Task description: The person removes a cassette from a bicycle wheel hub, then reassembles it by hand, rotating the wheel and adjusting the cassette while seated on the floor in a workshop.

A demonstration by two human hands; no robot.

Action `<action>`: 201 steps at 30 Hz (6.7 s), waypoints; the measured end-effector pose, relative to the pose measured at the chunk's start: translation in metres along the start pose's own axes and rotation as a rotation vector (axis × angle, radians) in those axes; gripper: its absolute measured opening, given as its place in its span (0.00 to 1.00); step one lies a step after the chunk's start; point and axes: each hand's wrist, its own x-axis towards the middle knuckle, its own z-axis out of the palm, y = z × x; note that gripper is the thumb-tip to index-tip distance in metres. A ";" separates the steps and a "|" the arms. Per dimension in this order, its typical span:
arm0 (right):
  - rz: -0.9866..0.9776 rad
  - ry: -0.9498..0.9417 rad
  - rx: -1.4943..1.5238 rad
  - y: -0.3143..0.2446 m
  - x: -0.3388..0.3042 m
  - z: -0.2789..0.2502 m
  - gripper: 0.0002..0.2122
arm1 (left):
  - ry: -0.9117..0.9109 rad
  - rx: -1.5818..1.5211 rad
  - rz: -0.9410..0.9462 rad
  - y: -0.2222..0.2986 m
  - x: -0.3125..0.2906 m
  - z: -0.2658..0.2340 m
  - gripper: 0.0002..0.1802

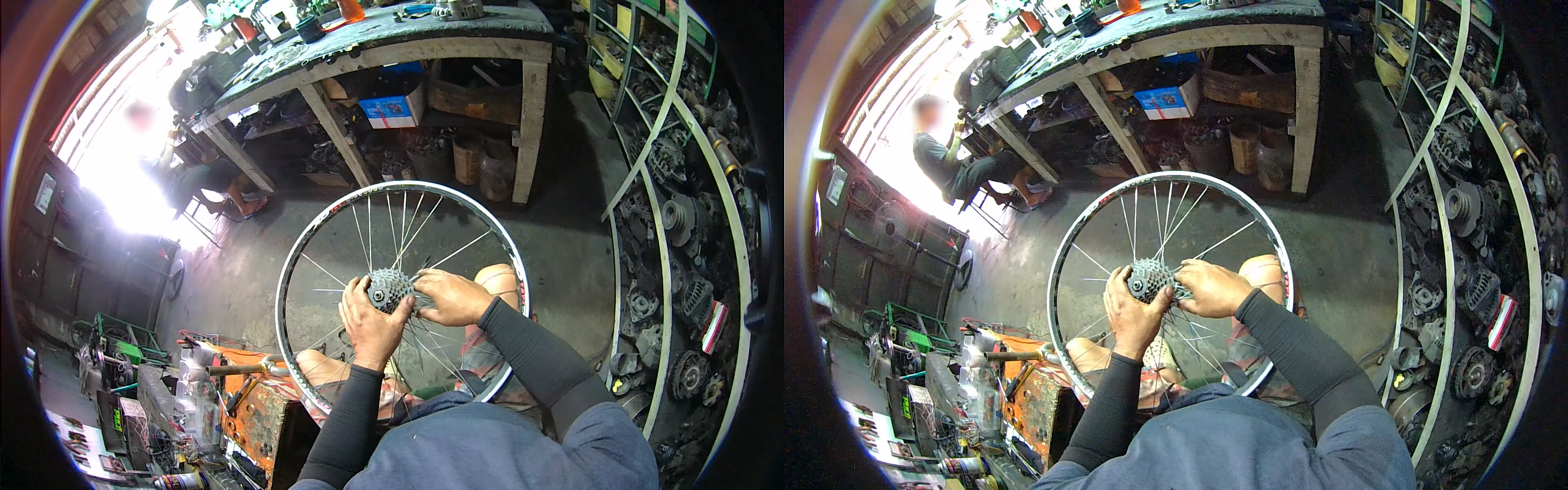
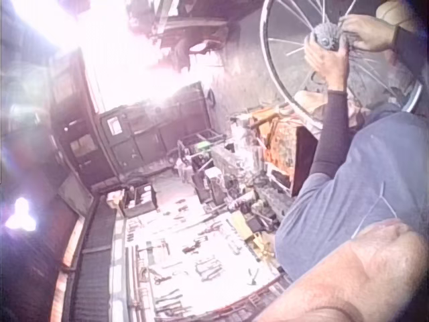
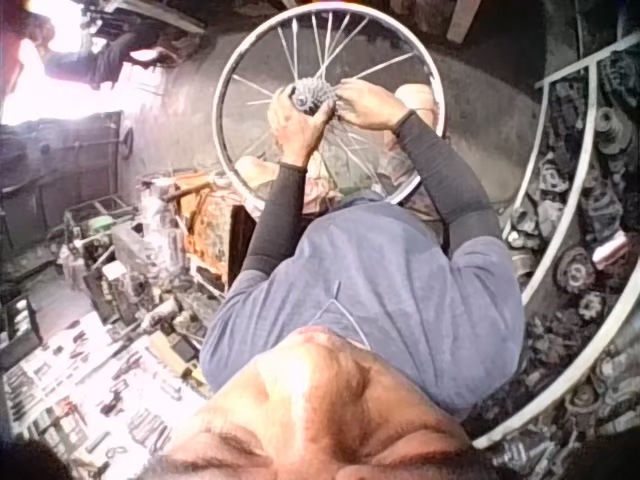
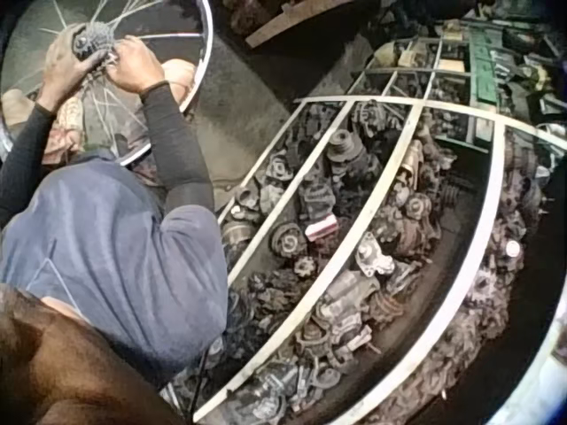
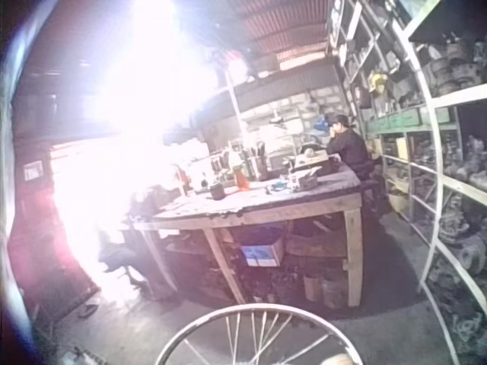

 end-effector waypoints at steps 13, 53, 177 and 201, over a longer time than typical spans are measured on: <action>0.050 -0.050 -0.023 -0.005 -0.004 -0.007 0.30 | -0.069 -0.101 -0.022 -0.007 -0.009 -0.014 0.59; 0.045 -0.085 -0.055 -0.006 -0.001 -0.005 0.29 | -0.230 -0.236 0.068 -0.027 0.004 -0.029 0.60; -0.130 0.021 -0.040 0.009 0.001 -0.002 0.23 | -0.121 -0.149 0.134 -0.023 -0.013 -0.026 0.69; -0.135 -0.023 -0.001 -0.013 0.006 -0.012 0.26 | -0.114 -0.207 0.122 -0.025 -0.011 -0.032 0.69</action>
